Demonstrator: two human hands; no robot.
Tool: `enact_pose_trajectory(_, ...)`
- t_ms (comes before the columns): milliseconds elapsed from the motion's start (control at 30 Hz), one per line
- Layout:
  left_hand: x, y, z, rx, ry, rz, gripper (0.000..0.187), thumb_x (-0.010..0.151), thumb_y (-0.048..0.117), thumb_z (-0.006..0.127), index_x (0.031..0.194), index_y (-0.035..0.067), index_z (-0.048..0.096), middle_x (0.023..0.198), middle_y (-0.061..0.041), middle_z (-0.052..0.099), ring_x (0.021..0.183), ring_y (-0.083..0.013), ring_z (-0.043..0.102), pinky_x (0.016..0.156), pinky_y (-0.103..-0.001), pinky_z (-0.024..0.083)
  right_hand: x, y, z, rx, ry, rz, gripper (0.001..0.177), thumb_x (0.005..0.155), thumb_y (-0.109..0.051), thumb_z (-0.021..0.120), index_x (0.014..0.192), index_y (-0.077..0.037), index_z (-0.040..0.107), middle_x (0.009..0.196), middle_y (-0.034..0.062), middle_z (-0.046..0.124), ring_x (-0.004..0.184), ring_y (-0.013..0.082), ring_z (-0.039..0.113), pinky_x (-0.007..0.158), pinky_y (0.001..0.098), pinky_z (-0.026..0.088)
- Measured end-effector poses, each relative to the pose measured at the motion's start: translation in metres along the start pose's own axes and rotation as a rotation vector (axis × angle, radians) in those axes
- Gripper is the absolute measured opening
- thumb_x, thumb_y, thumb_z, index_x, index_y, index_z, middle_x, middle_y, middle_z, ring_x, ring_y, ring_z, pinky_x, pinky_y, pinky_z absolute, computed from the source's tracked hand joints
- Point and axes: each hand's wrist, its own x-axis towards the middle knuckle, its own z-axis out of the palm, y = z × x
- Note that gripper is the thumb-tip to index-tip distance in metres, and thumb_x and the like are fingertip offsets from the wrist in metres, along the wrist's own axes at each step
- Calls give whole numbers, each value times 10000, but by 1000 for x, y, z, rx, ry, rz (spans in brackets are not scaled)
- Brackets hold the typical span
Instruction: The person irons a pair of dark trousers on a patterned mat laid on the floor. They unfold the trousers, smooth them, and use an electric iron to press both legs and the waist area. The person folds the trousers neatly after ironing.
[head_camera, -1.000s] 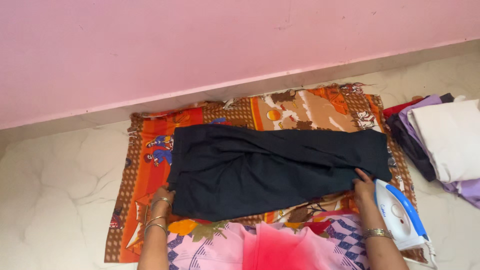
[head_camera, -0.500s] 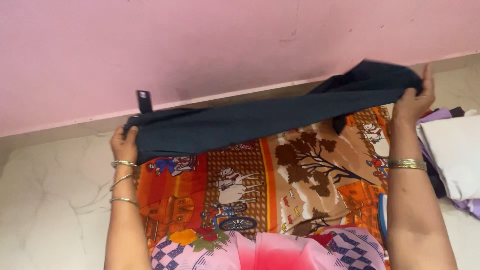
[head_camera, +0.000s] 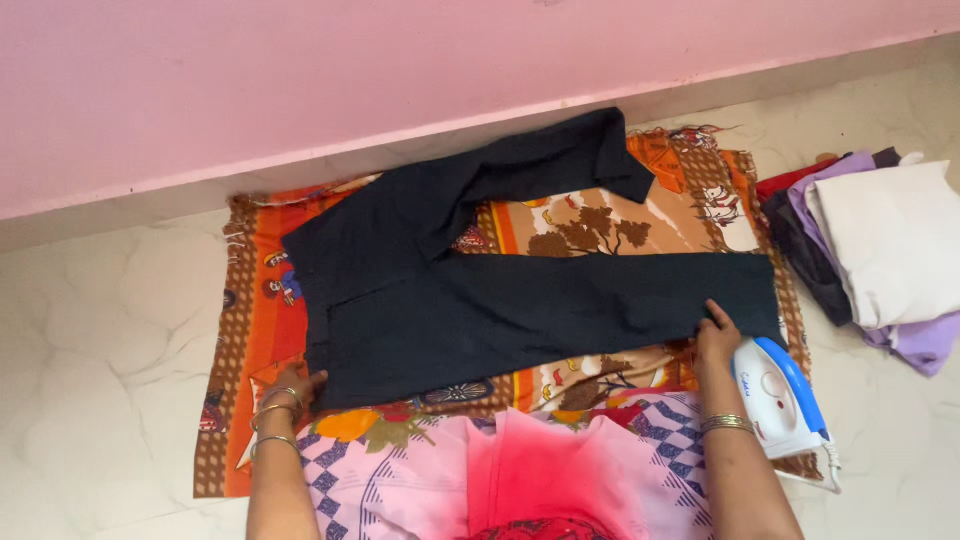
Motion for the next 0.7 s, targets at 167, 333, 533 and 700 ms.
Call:
enact_pose_trajectory(167,4,-4,8,182,5,44,692,836,385,860,1356,-11,630,1289,-248,674,1138,-387,673,953,-469,558,15,-1,-8,-96,36,137,634,893,-1,624,1494,-193,560,837,150,589,552,234,507,439,353,412)
enact_pose_trajectory(333,1,3,14,-97,-169,-183,704,802,323,862,1314,-78,592,1239,-292,752,1040,-415,779,862,-507,649,51,-45,-23,67,13,-79,705,882,41,664,1532,-113,438,882,-16,660,588,89,619,446,256,503)
enact_pose_trajectory(533,5,8,-4,-48,55,121,609,832,475,799,1192,-17,766,1221,-247,747,1037,-344,704,916,-442,527,71,-67,-27,37,31,-42,656,919,20,620,1548,-94,476,723,27,596,516,122,508,410,277,367)
enact_pose_trajectory(700,17,32,-75,-496,298,307,488,892,436,761,1115,2,734,1036,-175,726,856,-280,697,715,-414,579,90,-94,-19,47,-66,-258,428,989,-23,680,1397,20,558,794,1,629,584,78,512,480,255,353)
